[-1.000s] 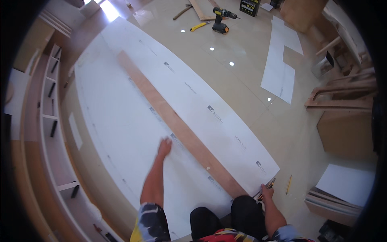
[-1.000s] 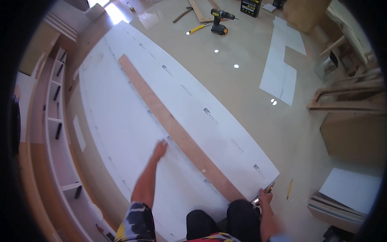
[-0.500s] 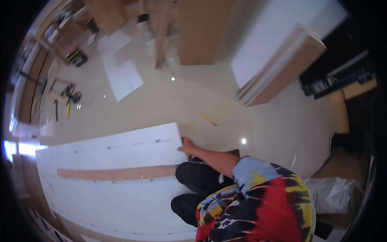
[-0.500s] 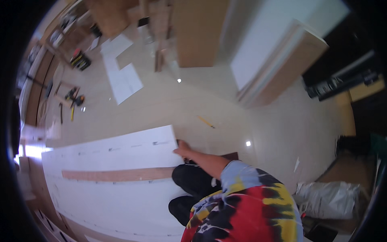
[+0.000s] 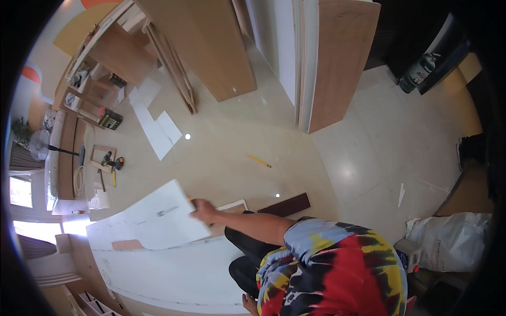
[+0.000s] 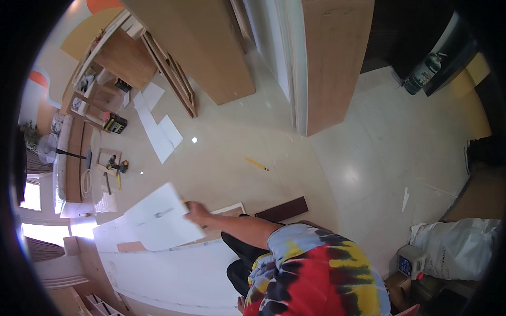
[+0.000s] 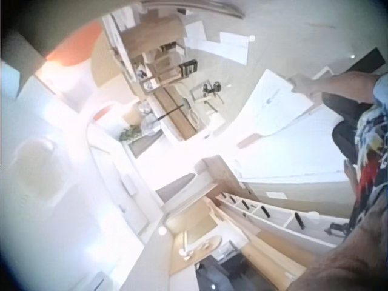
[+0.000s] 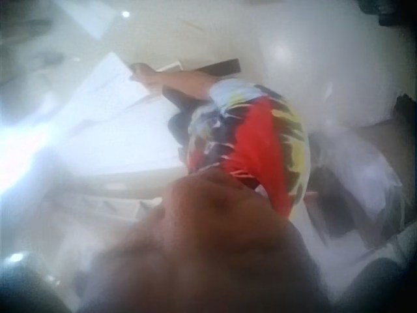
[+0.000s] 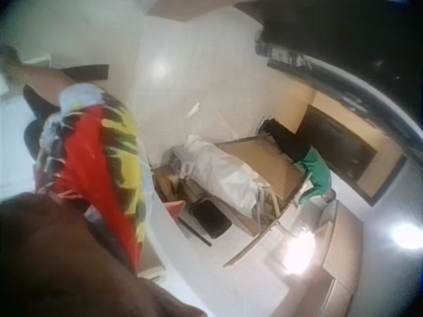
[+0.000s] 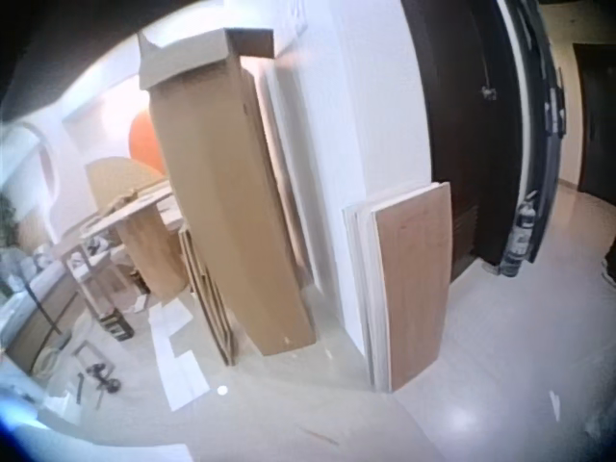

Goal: The person uses a utility knife and a wooden straightedge to cut a white panel on a countertop, then moves to the floor to cut a larger white panel. They score the material along the straightedge and snap the pieces apart.

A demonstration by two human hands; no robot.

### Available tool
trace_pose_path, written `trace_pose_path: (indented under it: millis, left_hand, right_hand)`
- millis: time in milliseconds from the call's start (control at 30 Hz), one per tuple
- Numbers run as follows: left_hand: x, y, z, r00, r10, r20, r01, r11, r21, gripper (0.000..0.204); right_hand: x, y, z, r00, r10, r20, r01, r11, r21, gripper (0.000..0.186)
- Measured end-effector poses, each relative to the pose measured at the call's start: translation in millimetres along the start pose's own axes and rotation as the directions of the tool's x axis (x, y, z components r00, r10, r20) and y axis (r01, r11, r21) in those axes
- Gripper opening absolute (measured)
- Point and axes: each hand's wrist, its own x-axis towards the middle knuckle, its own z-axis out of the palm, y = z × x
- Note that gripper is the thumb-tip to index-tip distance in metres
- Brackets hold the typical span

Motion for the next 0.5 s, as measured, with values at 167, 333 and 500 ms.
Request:
trace_pose_path:
  millis: [167, 333, 500]
  left_hand:
    - [-6.1, 26.0, 39.7, 0.998, 0.068, 0.002, -0.068, 0.997, 0.024, 0.056]
    - [-5.0, 29.8, 52.3, 0.999, 0.040, -0.022, -0.039, 0.999, 0.026, 0.054]
    - [9.8, 45.5, 36.2, 0.996, 0.071, -0.053, -0.070, 0.997, 0.024, 0.053]
  right_hand:
    - [-63.9, 163.2, -245.8, 0.758, 0.402, -0.514, -0.627, 0.665, -0.406, 0.031]
    - [-225.7, 150.5, -409.1, 0.760, 0.460, -0.458, -0.619, 0.301, -0.725, 0.028]
    - [-367.0, 144.4, -484.5, 0.645, 0.495, -0.583, -0.750, 0.260, -0.609, 0.046]
